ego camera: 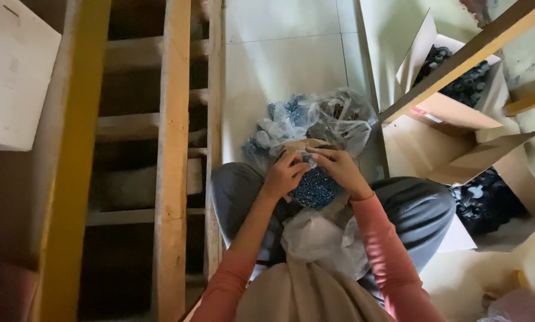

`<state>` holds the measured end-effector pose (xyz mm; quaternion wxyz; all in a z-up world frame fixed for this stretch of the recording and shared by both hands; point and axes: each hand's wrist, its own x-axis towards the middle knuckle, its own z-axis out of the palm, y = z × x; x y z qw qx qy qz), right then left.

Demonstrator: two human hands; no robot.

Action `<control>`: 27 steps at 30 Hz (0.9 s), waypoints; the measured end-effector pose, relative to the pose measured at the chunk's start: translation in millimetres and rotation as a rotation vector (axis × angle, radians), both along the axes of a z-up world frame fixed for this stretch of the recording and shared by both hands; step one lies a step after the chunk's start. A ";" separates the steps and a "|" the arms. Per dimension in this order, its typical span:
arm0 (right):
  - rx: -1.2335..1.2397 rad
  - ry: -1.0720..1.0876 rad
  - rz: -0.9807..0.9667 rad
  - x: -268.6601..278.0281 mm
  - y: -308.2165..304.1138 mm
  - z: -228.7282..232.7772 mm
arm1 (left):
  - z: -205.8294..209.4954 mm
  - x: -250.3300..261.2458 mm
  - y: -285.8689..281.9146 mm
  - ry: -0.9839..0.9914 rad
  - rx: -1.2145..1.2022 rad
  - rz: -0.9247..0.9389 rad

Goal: Packaging small blue metal fasteners from a large paper bag into individual small plastic bags while sitting on the floor.

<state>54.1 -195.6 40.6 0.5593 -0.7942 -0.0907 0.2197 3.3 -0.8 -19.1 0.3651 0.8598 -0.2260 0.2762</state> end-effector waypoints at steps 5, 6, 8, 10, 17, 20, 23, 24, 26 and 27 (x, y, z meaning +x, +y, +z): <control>0.154 0.150 -0.057 -8.7 -1.7 20.0 | -5.9 0.9 0.1 -0.054 -0.042 -0.013; 0.154 0.150 -0.057 -9.6 -1.6 18.3 | -5.7 0.0 -0.5 -0.054 -0.041 -0.013; 0.421 0.323 -0.178 -10.5 -1.1 14.8 | -5.1 -0.3 -1.3 -0.074 -0.051 0.009; 0.504 0.385 -0.222 -12.7 -2.9 28.0 | -2.3 -1.5 0.2 -0.092 -0.049 0.028; 0.480 0.326 -0.203 -8.0 -13.5 11.7 | 18.8 -2.9 1.0 -0.210 -0.088 0.025; 0.412 0.262 -0.144 -11.5 -6.4 43.3 | 23.9 -4.4 1.2 -0.202 -0.077 0.025; 0.334 0.186 -0.068 -14.0 6.2 77.9 | 25.9 -5.8 1.2 -0.192 -0.068 0.010; 0.335 0.186 -0.068 -12.3 9.7 74.3 | 27.9 -5.9 0.3 -0.193 -0.067 0.009; 0.246 0.054 0.072 -8.3 16.4 67.0 | 31.9 -5.0 -1.8 -0.246 -0.090 0.008; 0.247 0.053 0.071 -12.4 21.5 83.6 | 32.2 -6.1 -1.6 -0.247 -0.089 0.007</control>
